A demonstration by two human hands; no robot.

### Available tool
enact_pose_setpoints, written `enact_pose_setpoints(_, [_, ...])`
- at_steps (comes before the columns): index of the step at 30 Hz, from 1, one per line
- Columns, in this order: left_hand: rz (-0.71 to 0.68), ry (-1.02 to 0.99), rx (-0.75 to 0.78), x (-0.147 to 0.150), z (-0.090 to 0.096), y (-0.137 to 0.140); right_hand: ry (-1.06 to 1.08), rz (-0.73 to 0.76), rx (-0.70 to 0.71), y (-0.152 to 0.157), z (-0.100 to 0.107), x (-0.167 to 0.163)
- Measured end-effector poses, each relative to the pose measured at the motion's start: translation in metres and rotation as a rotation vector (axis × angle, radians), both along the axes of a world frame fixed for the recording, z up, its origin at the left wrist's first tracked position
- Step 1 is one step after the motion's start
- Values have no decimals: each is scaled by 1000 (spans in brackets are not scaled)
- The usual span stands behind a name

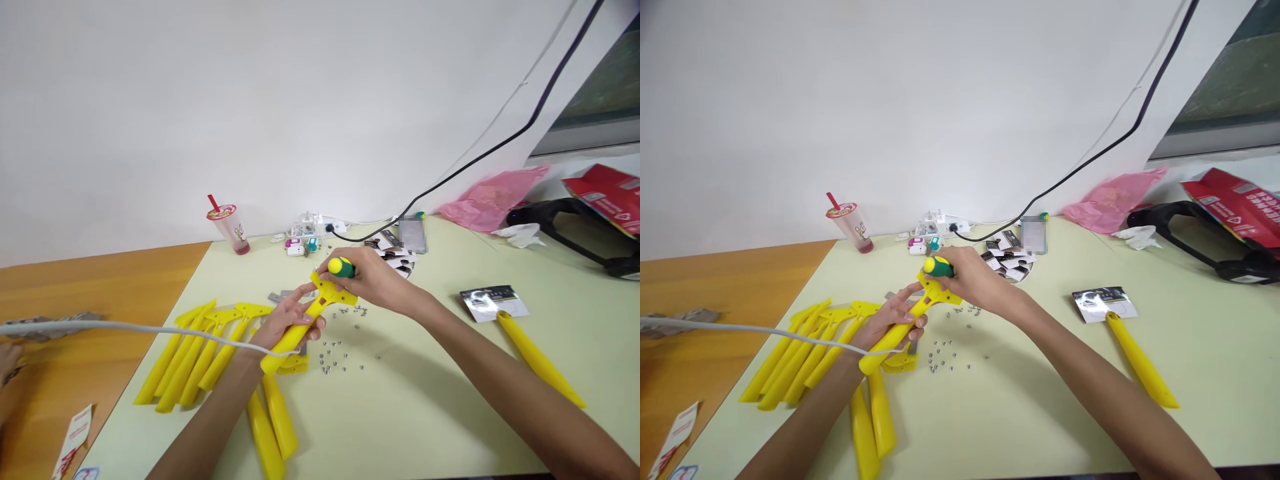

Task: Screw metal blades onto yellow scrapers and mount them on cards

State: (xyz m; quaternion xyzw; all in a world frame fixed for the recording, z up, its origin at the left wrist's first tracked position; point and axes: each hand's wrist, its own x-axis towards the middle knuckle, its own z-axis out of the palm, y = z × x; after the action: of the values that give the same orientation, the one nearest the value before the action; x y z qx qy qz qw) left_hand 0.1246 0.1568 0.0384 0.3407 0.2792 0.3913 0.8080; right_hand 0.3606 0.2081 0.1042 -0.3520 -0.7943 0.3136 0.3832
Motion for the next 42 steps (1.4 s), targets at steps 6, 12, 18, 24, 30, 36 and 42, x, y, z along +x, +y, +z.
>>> enact_pose_setpoints(6, [-36,-16,-11,-3,-4,-1,-111,69,61,1,-3,-1])
enact_pose_setpoints(12, [-34,-40,-6,-2,-8,-1,-161,22,-14,1,-5,0])
enact_pose_setpoints(18, [-83,-18,16,-5,-13,2,-137,5,-276,0,2,-1])
enact_pose_setpoints(24, [-154,-40,66,-7,-20,6,-151,-32,-320,-2,5,-3])
enact_pose_setpoints(30, [-154,-1,26,-7,-15,3,-212,-55,-277,2,3,-1])
enact_pose_setpoints(36, [-166,23,-29,-6,-12,2,-318,-47,-323,12,-2,5])
enact_pose_setpoints(42, [-178,23,-41,-6,-13,3,-367,-41,-379,20,-6,12])
